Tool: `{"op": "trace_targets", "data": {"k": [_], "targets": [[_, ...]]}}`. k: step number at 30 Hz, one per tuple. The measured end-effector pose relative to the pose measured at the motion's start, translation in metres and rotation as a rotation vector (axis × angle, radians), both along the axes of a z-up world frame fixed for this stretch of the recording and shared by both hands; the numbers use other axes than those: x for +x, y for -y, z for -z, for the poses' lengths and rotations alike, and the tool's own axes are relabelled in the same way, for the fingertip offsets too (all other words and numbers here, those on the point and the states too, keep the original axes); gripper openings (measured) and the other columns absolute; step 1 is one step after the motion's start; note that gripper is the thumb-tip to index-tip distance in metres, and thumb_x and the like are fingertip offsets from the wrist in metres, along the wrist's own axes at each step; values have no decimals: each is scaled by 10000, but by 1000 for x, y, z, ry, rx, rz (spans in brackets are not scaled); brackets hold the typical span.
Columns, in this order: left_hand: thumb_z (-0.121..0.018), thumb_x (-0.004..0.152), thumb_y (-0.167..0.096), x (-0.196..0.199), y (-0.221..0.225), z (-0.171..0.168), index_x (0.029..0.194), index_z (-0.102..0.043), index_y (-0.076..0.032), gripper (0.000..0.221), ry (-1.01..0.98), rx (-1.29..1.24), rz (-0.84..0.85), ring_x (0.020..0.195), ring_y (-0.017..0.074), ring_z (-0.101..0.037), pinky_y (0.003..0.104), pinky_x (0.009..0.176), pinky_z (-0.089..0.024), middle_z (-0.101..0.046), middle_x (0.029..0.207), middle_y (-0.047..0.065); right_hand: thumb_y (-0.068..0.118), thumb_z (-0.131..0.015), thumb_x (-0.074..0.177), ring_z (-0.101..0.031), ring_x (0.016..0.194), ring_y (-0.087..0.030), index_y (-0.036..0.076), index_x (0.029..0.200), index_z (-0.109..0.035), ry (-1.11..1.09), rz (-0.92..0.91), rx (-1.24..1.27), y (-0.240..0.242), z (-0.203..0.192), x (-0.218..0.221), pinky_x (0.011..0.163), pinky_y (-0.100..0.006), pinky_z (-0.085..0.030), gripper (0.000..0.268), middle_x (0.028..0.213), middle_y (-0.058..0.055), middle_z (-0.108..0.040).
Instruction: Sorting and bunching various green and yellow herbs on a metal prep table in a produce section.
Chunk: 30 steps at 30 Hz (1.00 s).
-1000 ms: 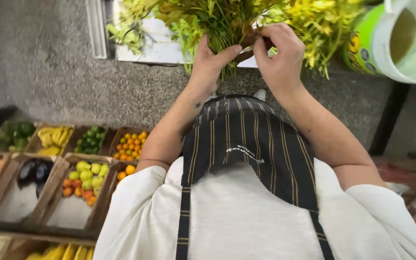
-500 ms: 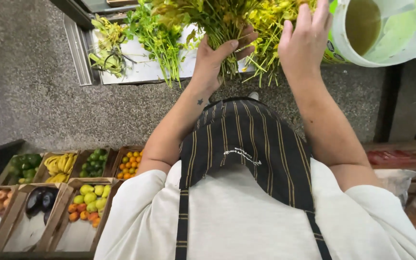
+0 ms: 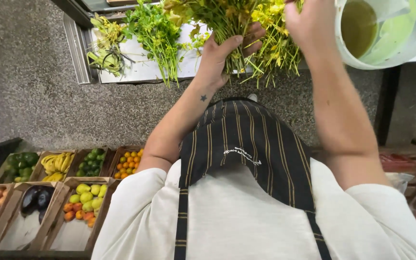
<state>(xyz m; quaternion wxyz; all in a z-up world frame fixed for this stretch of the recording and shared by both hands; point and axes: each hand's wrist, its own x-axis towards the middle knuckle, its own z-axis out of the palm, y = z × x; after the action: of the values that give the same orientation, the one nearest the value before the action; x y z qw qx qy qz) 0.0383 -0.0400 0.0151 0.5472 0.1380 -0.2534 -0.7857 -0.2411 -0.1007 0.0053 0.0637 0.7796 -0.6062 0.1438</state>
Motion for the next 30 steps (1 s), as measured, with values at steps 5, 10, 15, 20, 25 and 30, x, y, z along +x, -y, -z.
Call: {"op": "trace_targets", "data": {"k": [5,10,15,20,25,30], "targets": [[-948,818,-220,-11,8,-3,1814,159,109,1525,488,429,-43,1573,491,-603,674,1418,-369,-509,1747,420,281,-973,1252,-451,844,-156,153,941,-692,724,-18,449,-46,-46,75,856,-421,-430,438,840,-8,-549],[-953,832,-240,-3,14,4,1821,61,128,1464,573,392,-39,1533,467,-639,625,1420,-377,-626,1648,372,118,-921,1229,-538,896,-195,111,922,-736,892,-60,366,-42,-52,75,1034,-487,-505,359,914,-41,-638],[-979,828,-232,3,14,24,1807,-41,137,1404,544,399,-85,1489,450,-664,623,1386,-435,-673,1574,300,42,-786,1284,-659,893,-154,52,1088,-845,968,-72,403,-50,-72,61,858,-354,-553,205,979,-51,-752],[-826,1152,-29,15,4,-4,1487,-658,56,385,205,0,-81,1330,496,-831,656,1224,-684,-805,1455,337,25,-526,1290,-817,1174,-185,75,1364,-772,1434,109,598,-65,-99,55,970,-276,-730,262,1293,-93,-831],[-733,1189,42,25,3,-7,1538,-560,54,390,129,76,-79,1381,519,-800,644,1213,-712,-765,1503,380,25,-521,1326,-723,903,-147,71,1259,-771,1623,152,403,-64,-64,34,779,-244,-642,262,1106,-77,-791],[-722,1248,-38,29,1,-17,1588,-628,88,375,116,-87,-63,1460,512,-755,629,1247,-711,-736,1550,370,174,-602,1280,-741,1112,-101,-98,1824,-190,1004,367,700,-49,-9,26,967,-223,-708,734,1556,-197,-728]]}}
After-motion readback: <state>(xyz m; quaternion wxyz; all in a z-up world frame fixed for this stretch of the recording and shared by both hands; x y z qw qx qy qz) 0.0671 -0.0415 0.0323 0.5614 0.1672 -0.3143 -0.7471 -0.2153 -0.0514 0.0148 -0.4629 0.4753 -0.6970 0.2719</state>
